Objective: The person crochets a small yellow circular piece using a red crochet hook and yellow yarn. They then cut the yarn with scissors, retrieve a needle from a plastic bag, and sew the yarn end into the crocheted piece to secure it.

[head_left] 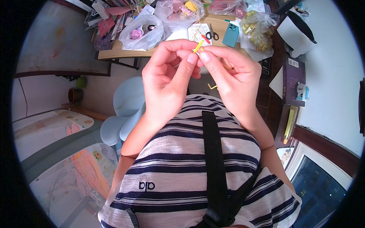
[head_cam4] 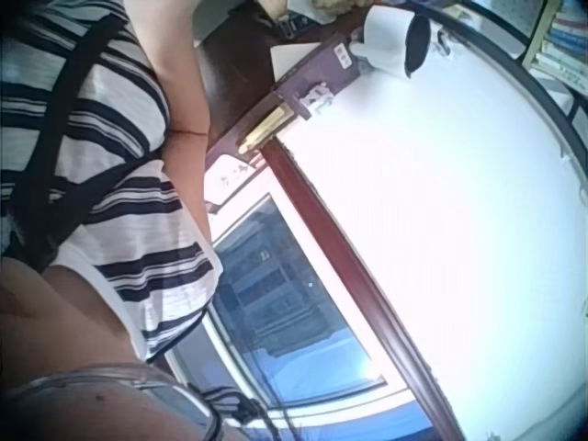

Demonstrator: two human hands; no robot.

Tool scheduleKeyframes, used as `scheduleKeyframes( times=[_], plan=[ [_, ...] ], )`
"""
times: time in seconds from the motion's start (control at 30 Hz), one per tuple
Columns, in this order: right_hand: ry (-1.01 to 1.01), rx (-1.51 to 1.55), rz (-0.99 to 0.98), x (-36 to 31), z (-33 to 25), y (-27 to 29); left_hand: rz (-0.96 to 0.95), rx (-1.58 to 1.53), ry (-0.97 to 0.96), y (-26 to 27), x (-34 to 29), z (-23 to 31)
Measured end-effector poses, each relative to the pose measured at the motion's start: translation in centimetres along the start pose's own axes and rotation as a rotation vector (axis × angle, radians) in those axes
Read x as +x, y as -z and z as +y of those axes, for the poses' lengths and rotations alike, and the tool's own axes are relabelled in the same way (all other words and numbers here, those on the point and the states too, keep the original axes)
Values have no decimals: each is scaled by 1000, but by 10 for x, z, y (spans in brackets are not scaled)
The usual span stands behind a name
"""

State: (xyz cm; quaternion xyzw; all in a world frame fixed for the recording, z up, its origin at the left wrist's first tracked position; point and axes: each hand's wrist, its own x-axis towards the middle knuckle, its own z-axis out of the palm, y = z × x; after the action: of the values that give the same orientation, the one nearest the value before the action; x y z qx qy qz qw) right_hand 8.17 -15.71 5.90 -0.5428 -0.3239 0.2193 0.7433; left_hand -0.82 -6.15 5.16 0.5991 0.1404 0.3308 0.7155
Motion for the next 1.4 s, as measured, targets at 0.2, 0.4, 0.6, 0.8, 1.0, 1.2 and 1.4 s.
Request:
scheduleKeyframes(
  times=[0.2,0.4,0.6,0.8,1.0,1.2,1.4],
  plan=[
    [-25,-25,-19,2,3,5,-10,61,-57,0,-1,-3],
    [-24,-26,-9,2,6,8,-4,218,-88,-1,-1,-3],
    [-77,-30,-10,3,2,10,-5,316,-125,-2,-2,-3],
    [-63,-8,0,3,2,8,12,306,-133,-1,-4,-3],
    [-108,-89,-23,3,0,10,24,458,-203,1,-5,-6],
    [-106,-119,-15,1,2,12,35,486,-182,1,-6,-6],
    [-64,-165,-30,1,1,14,47,518,-168,-2,-8,-5]
  ],
)
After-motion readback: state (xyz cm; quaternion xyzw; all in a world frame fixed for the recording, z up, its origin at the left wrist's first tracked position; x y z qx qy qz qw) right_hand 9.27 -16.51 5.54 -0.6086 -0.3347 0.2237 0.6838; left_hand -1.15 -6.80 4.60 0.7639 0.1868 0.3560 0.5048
